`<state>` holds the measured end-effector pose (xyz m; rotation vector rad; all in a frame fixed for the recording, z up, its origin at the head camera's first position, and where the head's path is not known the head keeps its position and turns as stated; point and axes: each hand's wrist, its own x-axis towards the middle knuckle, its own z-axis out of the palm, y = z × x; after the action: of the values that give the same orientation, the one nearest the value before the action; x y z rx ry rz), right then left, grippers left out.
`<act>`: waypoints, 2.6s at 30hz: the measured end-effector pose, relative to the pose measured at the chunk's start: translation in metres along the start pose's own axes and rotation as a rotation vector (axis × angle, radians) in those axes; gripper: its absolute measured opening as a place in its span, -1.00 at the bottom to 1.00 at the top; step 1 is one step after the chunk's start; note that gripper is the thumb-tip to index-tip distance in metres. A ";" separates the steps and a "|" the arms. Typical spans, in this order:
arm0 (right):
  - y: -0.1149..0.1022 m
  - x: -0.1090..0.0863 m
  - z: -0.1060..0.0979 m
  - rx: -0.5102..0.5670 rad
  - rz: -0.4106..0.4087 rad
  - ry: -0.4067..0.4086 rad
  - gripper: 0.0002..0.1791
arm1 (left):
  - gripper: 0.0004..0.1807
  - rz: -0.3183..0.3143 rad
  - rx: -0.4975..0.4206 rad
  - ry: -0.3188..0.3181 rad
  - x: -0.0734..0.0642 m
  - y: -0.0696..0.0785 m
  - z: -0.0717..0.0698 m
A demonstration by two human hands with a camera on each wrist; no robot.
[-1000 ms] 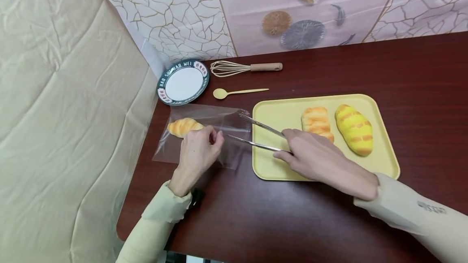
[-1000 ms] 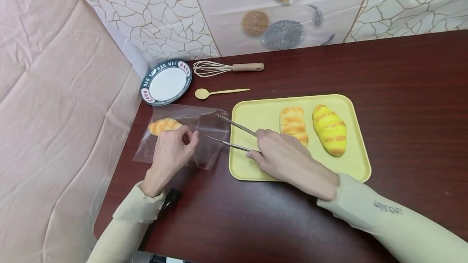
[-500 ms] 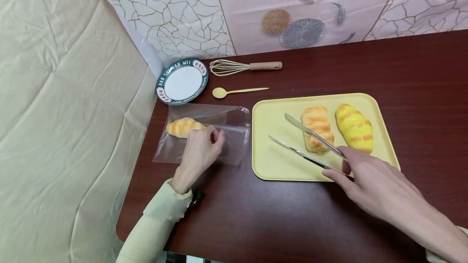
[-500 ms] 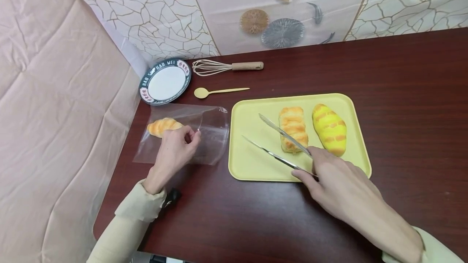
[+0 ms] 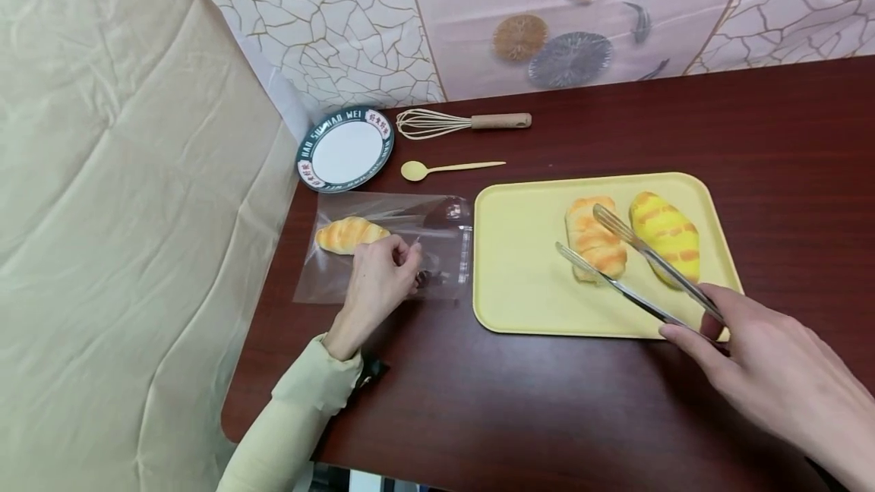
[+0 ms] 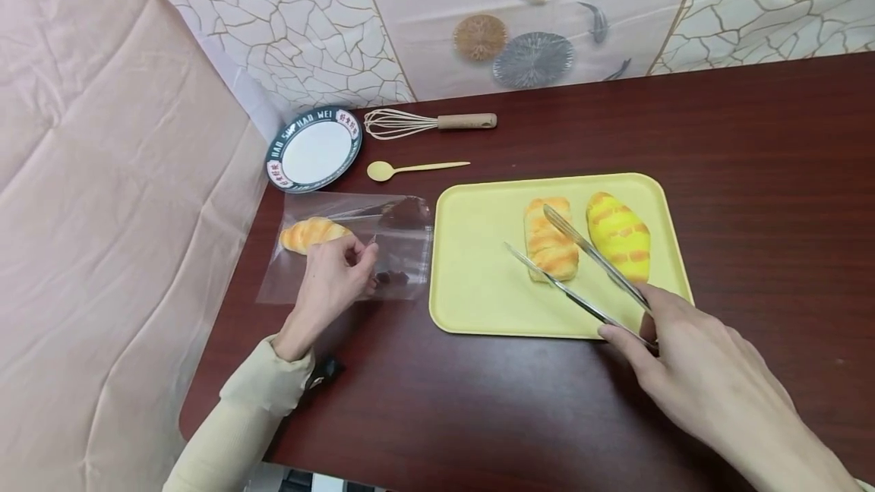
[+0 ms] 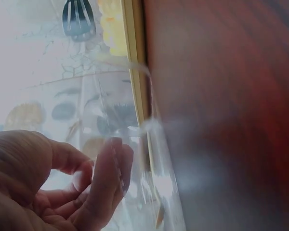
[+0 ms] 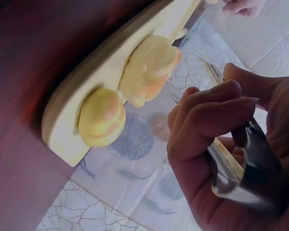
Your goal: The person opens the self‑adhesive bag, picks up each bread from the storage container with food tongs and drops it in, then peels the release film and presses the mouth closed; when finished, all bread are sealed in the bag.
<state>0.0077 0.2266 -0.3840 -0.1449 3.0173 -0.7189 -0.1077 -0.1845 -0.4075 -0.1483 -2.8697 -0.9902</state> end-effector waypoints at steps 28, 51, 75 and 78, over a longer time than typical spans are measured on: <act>0.013 -0.021 0.003 0.065 0.071 0.139 -0.66 | -0.66 -0.234 -0.152 -0.160 -0.018 -0.052 0.027; 0.024 -0.046 0.017 0.044 0.153 -0.004 -0.61 | -0.66 -0.141 -0.134 -0.113 -0.015 0.022 -0.009; 0.014 -0.014 0.020 -0.029 0.119 -0.052 -0.53 | -0.73 -0.002 0.032 -0.093 -0.013 0.019 -0.025; 0.015 -0.014 0.021 -0.063 0.078 0.005 -0.52 | -0.79 0.018 0.072 -0.106 -0.014 0.020 -0.026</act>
<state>0.0213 0.2316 -0.4095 -0.0277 3.0320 -0.6188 -0.0898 -0.1856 -0.3766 -0.2277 -2.9891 -0.9008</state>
